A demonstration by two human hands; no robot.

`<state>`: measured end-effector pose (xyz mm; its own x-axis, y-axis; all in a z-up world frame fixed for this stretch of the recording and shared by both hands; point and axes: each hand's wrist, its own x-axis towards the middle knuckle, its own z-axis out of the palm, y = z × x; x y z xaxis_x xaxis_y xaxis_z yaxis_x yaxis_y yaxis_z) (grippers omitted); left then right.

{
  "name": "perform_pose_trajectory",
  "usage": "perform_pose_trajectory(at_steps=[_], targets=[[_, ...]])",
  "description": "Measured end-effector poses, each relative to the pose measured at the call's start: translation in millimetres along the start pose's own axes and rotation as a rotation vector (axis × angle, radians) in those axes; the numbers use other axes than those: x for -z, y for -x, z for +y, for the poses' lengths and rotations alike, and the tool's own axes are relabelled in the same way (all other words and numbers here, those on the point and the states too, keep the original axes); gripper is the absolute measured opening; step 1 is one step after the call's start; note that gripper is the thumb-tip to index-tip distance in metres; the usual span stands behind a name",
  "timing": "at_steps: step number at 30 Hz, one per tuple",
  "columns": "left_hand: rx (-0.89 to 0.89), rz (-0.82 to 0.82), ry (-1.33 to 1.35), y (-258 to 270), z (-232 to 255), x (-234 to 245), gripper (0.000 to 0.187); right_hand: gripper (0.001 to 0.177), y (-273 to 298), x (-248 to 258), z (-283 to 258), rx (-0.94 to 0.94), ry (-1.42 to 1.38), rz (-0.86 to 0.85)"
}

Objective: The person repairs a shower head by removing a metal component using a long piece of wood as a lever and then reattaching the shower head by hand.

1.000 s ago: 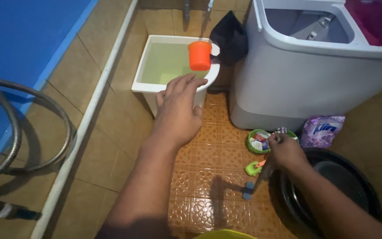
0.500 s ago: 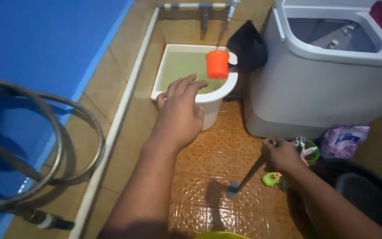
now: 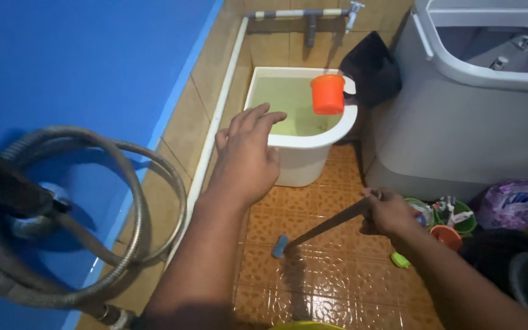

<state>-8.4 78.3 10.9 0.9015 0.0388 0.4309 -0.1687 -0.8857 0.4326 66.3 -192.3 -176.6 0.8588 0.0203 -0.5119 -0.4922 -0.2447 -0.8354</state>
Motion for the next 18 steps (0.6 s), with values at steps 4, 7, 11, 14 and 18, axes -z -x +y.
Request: perform_pose_trajectory(at_steps=[4, 7, 11, 14, 18], targets=[[0.001, -0.018, -0.018, 1, 1, 1, 0.060, 0.030, 5, 3, 1, -0.004, -0.012, -0.012], [-0.005, -0.018, -0.013, 0, 8, -5, 0.060, 0.031, 9, 13, 3, -0.006, -0.009, 0.003], [0.002, -0.016, 0.015, 2, 29, -18, 0.060, 0.034, 20, 39, 1, 0.019, 0.160, 0.095], [-0.007, -0.013, 0.035, 2, 51, -30, 0.059, 0.038, 20, 68, 3, 0.020, 0.299, 0.137], [-0.020, -0.031, 0.058, 5, 82, -46, 0.059, 0.034, 18, 111, 20, 0.093, 0.382, 0.190]])
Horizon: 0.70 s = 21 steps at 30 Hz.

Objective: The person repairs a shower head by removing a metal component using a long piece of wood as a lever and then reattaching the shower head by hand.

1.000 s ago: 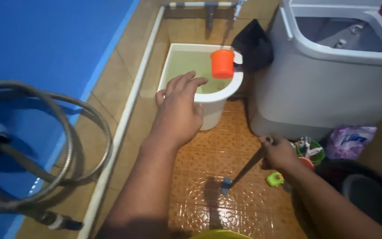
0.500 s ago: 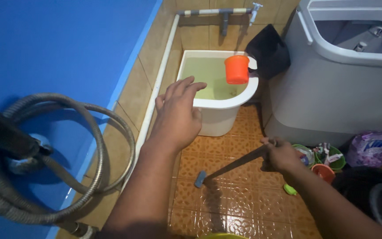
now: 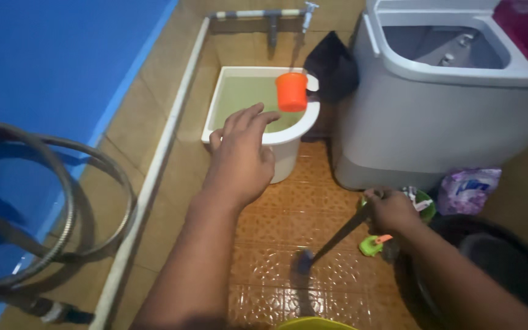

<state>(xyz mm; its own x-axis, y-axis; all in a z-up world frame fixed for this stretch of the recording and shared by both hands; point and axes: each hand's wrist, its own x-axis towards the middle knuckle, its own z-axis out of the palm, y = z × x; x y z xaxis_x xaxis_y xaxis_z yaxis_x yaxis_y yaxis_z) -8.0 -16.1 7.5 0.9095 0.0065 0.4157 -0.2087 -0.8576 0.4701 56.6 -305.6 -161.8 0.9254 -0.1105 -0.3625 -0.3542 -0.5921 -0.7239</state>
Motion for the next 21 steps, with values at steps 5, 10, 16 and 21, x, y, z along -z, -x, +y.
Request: perform_pose_trajectory(at_steps=[5, 10, 16, 21], targets=[[0.009, -0.027, 0.009, 4, 35, -26, 0.059, 0.037, -11, 40, 46, -0.060, 0.011, 0.048], [-0.006, -0.029, 0.023, 9, 59, -45, 0.059, 0.045, -19, 68, 91, 0.008, 0.225, 0.107], [-0.014, -0.051, 0.027, 11, 75, -52, 0.058, 0.039, -27, 73, 128, 0.015, 0.274, 0.128], [-0.034, -0.036, 0.022, 14, 65, -48, 0.057, 0.042, -32, 58, 119, 0.097, 0.300, 0.173]])
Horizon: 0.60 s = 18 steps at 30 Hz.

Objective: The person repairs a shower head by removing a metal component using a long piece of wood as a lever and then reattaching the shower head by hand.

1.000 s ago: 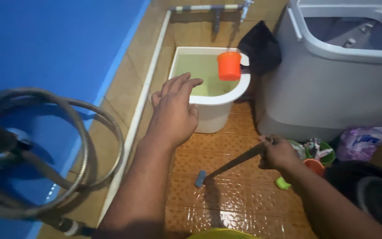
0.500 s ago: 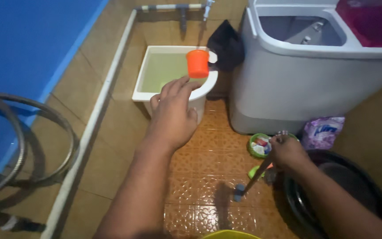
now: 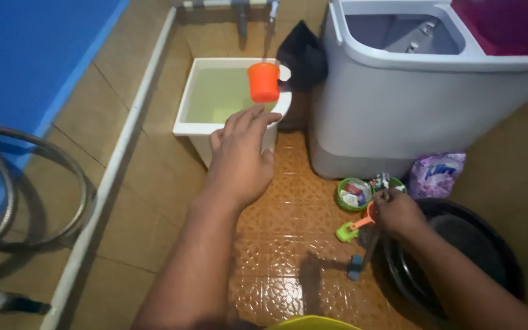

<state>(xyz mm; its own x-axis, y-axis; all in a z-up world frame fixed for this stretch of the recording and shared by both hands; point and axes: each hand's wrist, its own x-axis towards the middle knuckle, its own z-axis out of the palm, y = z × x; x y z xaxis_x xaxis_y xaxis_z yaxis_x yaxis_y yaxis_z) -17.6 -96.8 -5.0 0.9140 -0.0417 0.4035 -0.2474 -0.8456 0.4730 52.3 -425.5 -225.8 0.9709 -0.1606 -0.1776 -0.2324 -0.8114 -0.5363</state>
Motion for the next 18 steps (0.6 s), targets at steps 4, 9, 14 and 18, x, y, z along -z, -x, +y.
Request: perform_pose_trajectory(at_steps=[4, 9, 14, 18], targets=[[-0.010, 0.026, -0.012, -2, -19, 13, 0.059, 0.042, 15, -1, -45, -0.050, -0.212, -0.093], [0.026, 0.007, -0.017, -4, -48, 33, 0.059, 0.035, 26, -11, -108, -0.173, -0.496, -0.222], [0.007, 0.017, -0.049, -13, -81, 54, 0.057, 0.034, 24, -34, -148, -0.171, -0.559, -0.240], [0.004, -0.003, -0.039, -27, -103, 69, 0.058, 0.031, 16, -53, -167, -0.220, -0.736, -0.250]])
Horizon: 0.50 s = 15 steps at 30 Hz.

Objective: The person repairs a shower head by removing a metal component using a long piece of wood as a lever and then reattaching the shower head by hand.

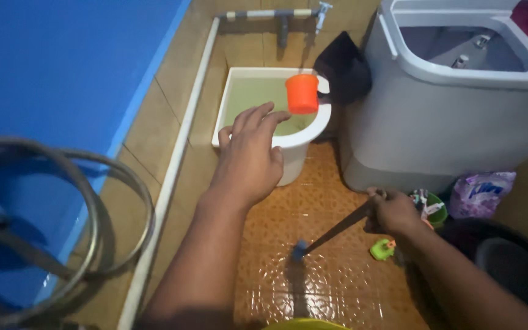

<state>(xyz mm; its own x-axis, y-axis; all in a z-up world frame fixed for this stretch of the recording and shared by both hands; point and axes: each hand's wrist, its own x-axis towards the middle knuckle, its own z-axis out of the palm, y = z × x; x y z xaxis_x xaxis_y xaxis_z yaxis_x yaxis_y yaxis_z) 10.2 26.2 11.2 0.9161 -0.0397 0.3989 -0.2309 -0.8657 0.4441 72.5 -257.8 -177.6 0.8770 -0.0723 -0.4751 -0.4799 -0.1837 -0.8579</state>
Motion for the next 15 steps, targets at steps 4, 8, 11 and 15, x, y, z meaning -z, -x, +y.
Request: perform_pose_trajectory(at_steps=[4, 8, 11, 15], targets=[[-0.009, -0.023, 0.027, -14, -15, 8, 0.059, 0.029, 5, -13, -18, -0.003, -0.025, 0.018], [-0.043, -0.049, 0.044, -23, -24, 7, 0.059, 0.030, 21, -23, -45, -0.029, -0.082, 0.077], [-0.062, -0.058, 0.059, -26, -23, 3, 0.060, 0.031, 27, -22, -60, 0.004, -0.168, 0.069], [-0.076, -0.046, 0.075, -29, -14, -9, 0.057, 0.029, 30, -7, -73, 0.215, 0.033, 0.112]])
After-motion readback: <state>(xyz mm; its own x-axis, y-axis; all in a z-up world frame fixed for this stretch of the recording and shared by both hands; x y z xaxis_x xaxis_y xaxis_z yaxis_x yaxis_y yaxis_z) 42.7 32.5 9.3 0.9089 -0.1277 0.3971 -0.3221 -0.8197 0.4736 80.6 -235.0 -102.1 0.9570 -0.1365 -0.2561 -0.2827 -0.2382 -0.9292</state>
